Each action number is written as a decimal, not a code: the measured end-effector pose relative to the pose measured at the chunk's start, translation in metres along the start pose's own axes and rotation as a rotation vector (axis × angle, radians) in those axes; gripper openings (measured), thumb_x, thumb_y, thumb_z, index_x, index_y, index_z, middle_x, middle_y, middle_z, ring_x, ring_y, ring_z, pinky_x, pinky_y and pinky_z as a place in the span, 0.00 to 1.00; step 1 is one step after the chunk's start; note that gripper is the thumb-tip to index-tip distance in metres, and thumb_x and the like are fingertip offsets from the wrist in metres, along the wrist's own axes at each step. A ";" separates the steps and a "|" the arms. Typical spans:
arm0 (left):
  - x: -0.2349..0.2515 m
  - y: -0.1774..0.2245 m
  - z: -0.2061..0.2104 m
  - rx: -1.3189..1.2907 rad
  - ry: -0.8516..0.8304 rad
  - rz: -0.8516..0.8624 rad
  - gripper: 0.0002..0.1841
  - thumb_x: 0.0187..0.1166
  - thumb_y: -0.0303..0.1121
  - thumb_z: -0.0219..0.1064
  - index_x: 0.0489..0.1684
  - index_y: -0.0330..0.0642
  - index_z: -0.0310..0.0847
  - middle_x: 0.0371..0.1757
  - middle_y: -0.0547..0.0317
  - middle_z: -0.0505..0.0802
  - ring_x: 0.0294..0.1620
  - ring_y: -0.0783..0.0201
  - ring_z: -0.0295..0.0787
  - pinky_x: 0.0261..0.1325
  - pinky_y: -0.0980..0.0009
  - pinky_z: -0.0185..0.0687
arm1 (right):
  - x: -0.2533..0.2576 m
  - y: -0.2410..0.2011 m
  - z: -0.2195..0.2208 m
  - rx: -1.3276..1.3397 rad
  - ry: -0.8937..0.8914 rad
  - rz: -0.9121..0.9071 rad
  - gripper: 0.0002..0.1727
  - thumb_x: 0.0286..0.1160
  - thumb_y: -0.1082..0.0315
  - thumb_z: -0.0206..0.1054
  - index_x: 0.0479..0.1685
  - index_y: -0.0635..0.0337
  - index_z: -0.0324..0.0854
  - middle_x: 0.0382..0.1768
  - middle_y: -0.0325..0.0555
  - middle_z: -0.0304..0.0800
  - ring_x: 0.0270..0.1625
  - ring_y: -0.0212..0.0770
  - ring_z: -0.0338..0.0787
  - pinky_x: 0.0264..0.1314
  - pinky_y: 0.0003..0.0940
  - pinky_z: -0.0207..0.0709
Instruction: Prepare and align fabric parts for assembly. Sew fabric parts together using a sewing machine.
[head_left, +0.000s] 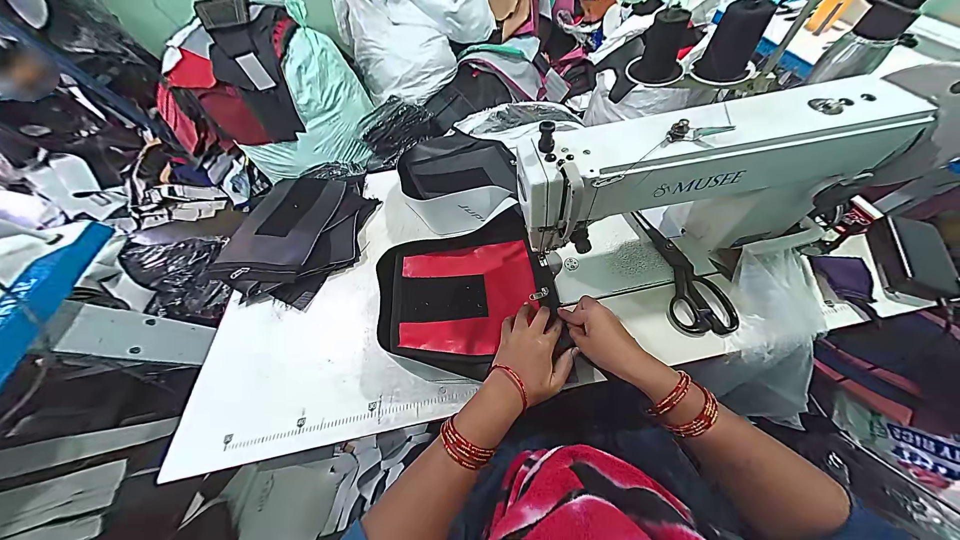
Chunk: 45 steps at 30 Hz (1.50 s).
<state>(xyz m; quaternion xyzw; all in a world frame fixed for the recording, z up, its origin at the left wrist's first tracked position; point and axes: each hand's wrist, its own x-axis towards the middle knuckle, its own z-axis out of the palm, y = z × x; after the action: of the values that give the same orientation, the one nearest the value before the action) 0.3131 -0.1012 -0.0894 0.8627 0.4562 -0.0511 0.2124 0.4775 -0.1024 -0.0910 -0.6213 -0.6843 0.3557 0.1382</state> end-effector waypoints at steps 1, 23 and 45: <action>0.000 -0.001 -0.002 -0.002 -0.021 0.000 0.33 0.86 0.56 0.51 0.83 0.45 0.75 0.89 0.43 0.70 0.92 0.35 0.54 0.84 0.32 0.53 | 0.000 -0.004 -0.002 -0.055 -0.042 0.012 0.20 0.82 0.77 0.54 0.68 0.71 0.84 0.56 0.67 0.82 0.59 0.55 0.84 0.68 0.42 0.75; -0.004 -0.010 0.003 0.037 0.016 0.072 0.31 0.84 0.49 0.48 0.84 0.50 0.74 0.88 0.42 0.72 0.91 0.36 0.58 0.85 0.35 0.54 | -0.006 0.020 0.008 0.284 0.127 0.009 0.19 0.78 0.74 0.61 0.65 0.69 0.86 0.45 0.55 0.87 0.43 0.37 0.84 0.50 0.28 0.77; 0.072 -0.009 -0.030 0.141 -0.177 -0.088 0.31 0.86 0.21 0.51 0.92 0.48 0.61 0.94 0.63 0.63 0.85 0.42 0.69 0.72 0.45 0.78 | -0.010 -0.037 0.012 -0.427 -0.217 0.117 0.19 0.79 0.86 0.51 0.66 0.80 0.77 0.76 0.72 0.66 0.65 0.62 0.85 0.62 0.45 0.83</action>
<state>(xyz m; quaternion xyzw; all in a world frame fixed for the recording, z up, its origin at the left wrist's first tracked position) 0.3445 -0.0291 -0.0850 0.8467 0.4684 -0.1683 0.1880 0.4439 -0.1145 -0.0721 -0.6331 -0.7178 0.2748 -0.0913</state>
